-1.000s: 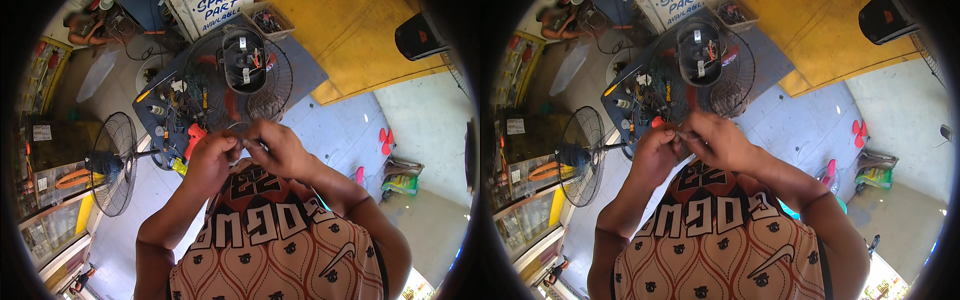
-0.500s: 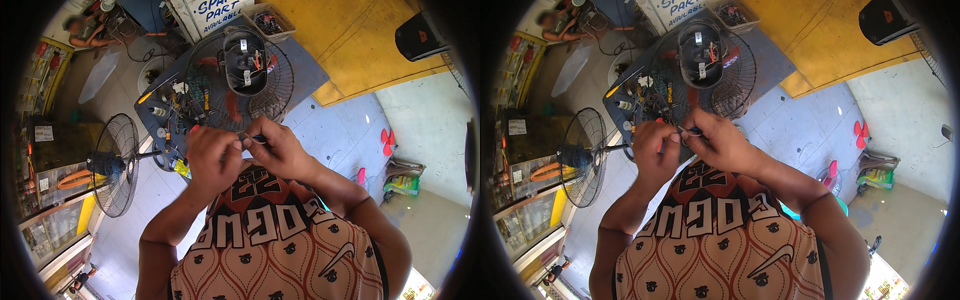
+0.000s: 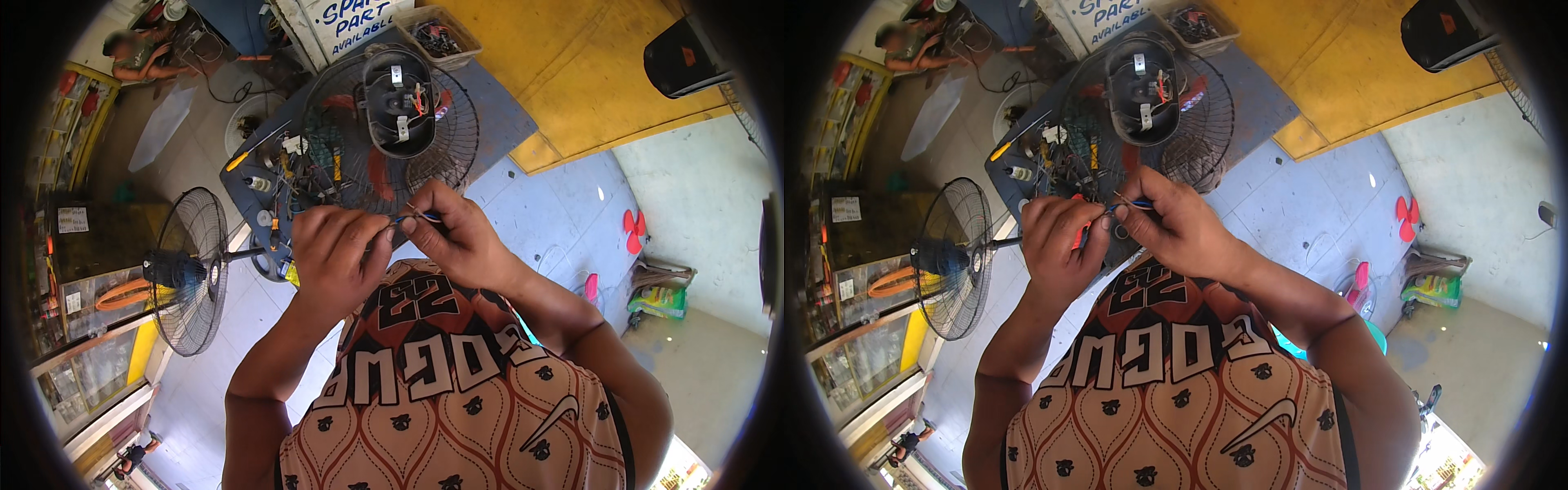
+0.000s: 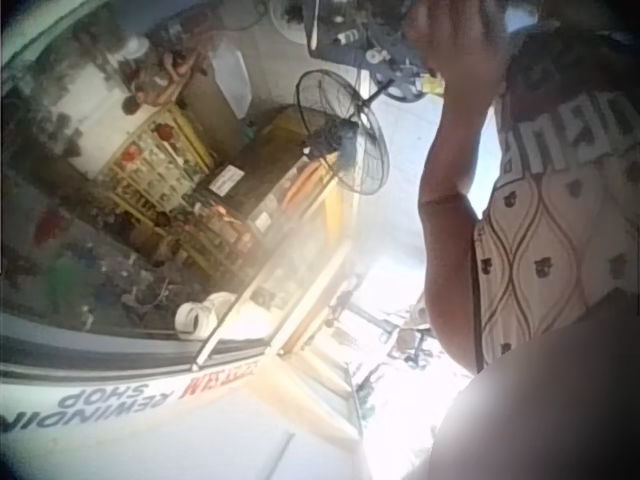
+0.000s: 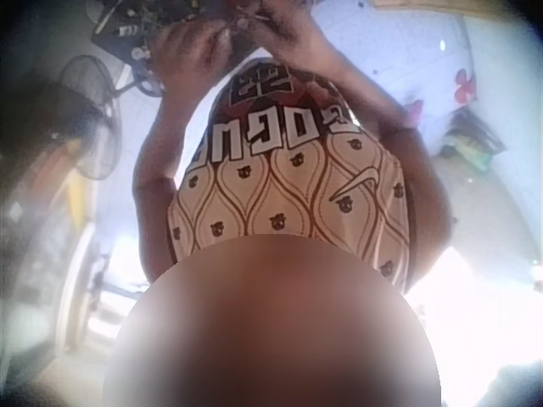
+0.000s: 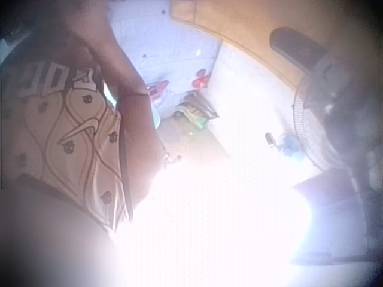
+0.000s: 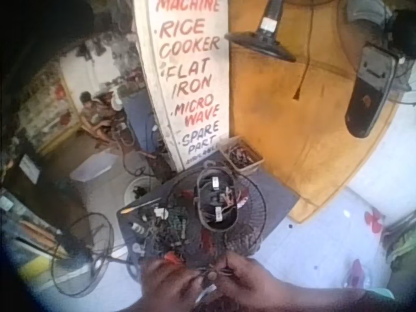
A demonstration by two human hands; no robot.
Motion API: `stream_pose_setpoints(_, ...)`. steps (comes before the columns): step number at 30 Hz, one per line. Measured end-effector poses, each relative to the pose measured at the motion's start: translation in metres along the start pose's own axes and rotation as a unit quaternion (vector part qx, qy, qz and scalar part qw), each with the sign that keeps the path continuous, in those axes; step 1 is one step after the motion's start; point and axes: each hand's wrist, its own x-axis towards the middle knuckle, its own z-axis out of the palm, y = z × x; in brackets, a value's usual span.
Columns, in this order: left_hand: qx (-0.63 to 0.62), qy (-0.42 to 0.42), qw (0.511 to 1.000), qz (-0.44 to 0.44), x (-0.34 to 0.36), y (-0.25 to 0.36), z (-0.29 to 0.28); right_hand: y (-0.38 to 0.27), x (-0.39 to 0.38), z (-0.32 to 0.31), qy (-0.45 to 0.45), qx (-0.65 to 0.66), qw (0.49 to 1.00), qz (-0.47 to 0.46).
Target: The person works on a disassembled fan motor, using pliers to strip and twist wires, then a cordless drill to tighten screws on the motor housing. They handle small screws and wire ends, repositioning the motor and tools on the workbench throughout.
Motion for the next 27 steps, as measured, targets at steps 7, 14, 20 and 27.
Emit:
stream_pose_setpoints(7,-0.553,-0.040,0.679,-0.481,-0.014,0.004,0.014,0.003,0.000,0.001,-0.026,-0.134,0.984,-0.114)
stream_pose_setpoints(14,-0.640,-0.014,0.526,-0.560,-0.018,-0.001,0.014,0.005,-0.002,0.004,-0.013,0.045,0.999,-0.018)
stream_pose_setpoints(20,-0.511,-0.065,0.687,-0.512,-0.011,-0.001,0.007,0.001,-0.001,-0.006,-0.039,0.050,0.997,0.033)
stream_pose_setpoints(27,-0.192,-0.070,0.967,-0.151,0.015,0.005,-0.007,-0.010,0.002,-0.007,-0.062,-0.052,0.995,0.066)
